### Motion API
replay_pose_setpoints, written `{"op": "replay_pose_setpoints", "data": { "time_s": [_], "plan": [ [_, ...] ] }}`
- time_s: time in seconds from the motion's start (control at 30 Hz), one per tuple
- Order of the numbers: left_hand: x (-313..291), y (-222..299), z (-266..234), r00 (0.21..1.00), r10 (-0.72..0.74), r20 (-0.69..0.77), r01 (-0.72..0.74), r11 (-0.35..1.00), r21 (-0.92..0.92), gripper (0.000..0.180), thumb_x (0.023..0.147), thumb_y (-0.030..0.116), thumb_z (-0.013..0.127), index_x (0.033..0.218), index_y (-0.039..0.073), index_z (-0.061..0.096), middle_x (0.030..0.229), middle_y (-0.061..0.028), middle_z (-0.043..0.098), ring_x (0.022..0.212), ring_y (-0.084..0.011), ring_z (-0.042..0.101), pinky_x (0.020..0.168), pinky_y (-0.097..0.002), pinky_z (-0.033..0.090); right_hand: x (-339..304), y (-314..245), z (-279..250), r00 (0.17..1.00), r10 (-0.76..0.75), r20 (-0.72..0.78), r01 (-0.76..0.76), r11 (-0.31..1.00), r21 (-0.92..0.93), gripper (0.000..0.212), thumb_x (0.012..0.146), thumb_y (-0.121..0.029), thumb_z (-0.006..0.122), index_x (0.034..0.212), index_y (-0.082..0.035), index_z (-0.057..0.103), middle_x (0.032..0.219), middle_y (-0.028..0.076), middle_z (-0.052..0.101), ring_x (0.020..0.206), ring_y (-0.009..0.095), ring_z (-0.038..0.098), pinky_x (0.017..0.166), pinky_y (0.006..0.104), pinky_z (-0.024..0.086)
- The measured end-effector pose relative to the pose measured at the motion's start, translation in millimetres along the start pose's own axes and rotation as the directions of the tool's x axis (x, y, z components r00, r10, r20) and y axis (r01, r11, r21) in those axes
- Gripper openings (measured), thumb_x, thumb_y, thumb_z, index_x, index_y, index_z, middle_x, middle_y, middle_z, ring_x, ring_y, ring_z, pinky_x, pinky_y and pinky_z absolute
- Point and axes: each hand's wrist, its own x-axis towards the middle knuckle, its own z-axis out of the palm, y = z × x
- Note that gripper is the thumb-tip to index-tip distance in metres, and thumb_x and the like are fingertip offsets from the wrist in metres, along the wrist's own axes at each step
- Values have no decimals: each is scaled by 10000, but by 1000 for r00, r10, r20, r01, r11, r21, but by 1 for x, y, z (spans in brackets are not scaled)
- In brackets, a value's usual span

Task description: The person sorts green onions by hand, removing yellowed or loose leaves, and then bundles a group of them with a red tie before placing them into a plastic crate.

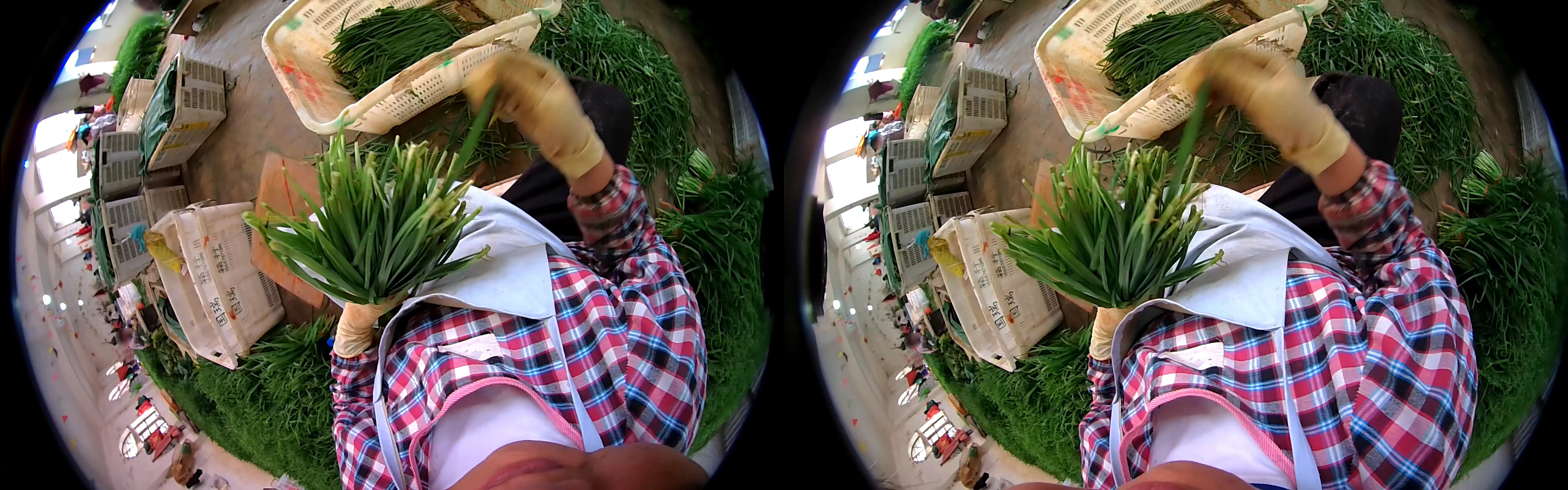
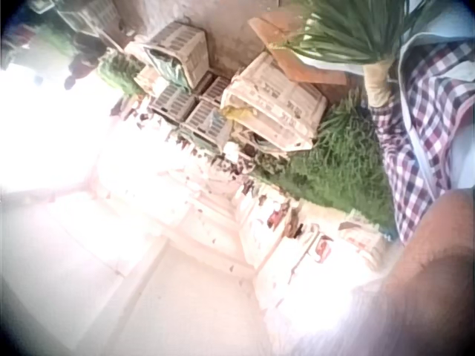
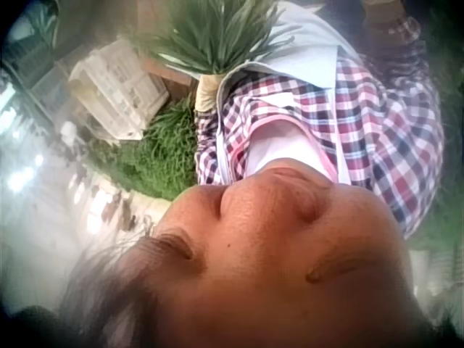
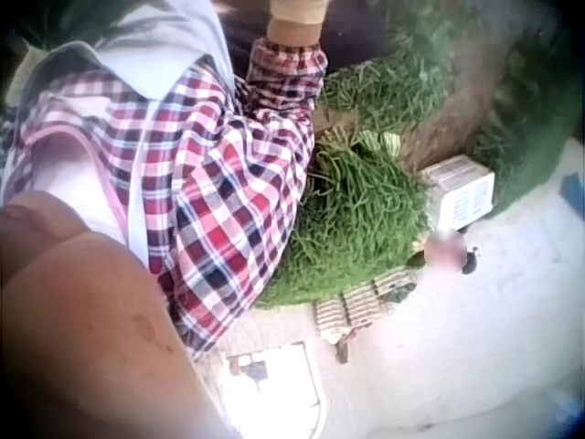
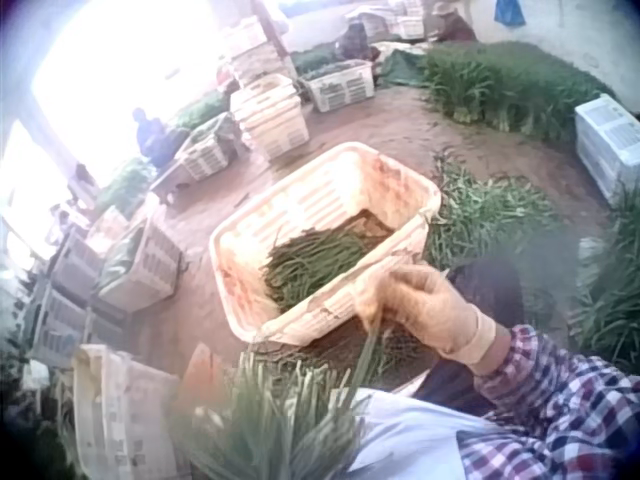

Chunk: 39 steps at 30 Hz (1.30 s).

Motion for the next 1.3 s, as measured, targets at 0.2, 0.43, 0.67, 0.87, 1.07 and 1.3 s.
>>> {"op": "replay_pose_setpoints", "data": {
  "time_s": [0.2,0.43,0.67,0.87,1.07,1.3],
  "plan": [
    [2,-3,2,1000,-14,-13,14,1000,-15,456,731,100,715,1184,109,663,1181,-94,651,1119,-323,587,1004,-452,441,7,-19,-28,973,-41,-227,-76,873,-482,242,950,-251,650,985,-15,690,906,52,706,778,131,639,714,287,528],
    [9,-3,5,1000,24,-9,-24,998,60,457,735,102,709,1189,110,661,1191,-95,647,1128,-325,582,1010,-458,436,-10,19,47,971,122,206,53,728,-683,347,786,-341,810,901,-26,722,780,79,696,679,164,643,660,289,512],
    [10,-7,8,998,58,-2,-56,968,245,466,743,106,697,1207,114,653,1219,-96,636,1154,-333,567,1029,-468,420,-11,23,44,935,258,243,-122,879,-462,194,827,-151,774,991,-51,749,877,64,734,780,109,658,741,260,532],
    [23,3,3,986,166,36,-169,947,271,513,767,122,701,1274,114,624,1306,-97,599,1238,-336,517,1098,-476,358,-9,2,32,932,209,295,-7,827,-562,192,833,-108,761,1014,-44,751,931,81,746,836,126,687,777,263,542],
    [12,5,-16,990,141,14,-141,965,220,519,770,121,719,1279,103,619,1316,-95,596,1241,-317,521,1101,-457,360,2,-20,6,952,55,302,123,833,-539,146,863,-65,728,981,21,735,980,86,745,874,138,683,802,271,537],
    [3,-1,-13,999,43,1,-43,997,59,522,767,119,723,1278,101,618,1316,-95,597,1240,-313,522,1099,-453,362,10,-42,-100,956,279,-95,-37,-207,-978,225,832,-132,723,1044,-57,726,1050,80,692,966,220,647,850,316,516]
  ]
}}
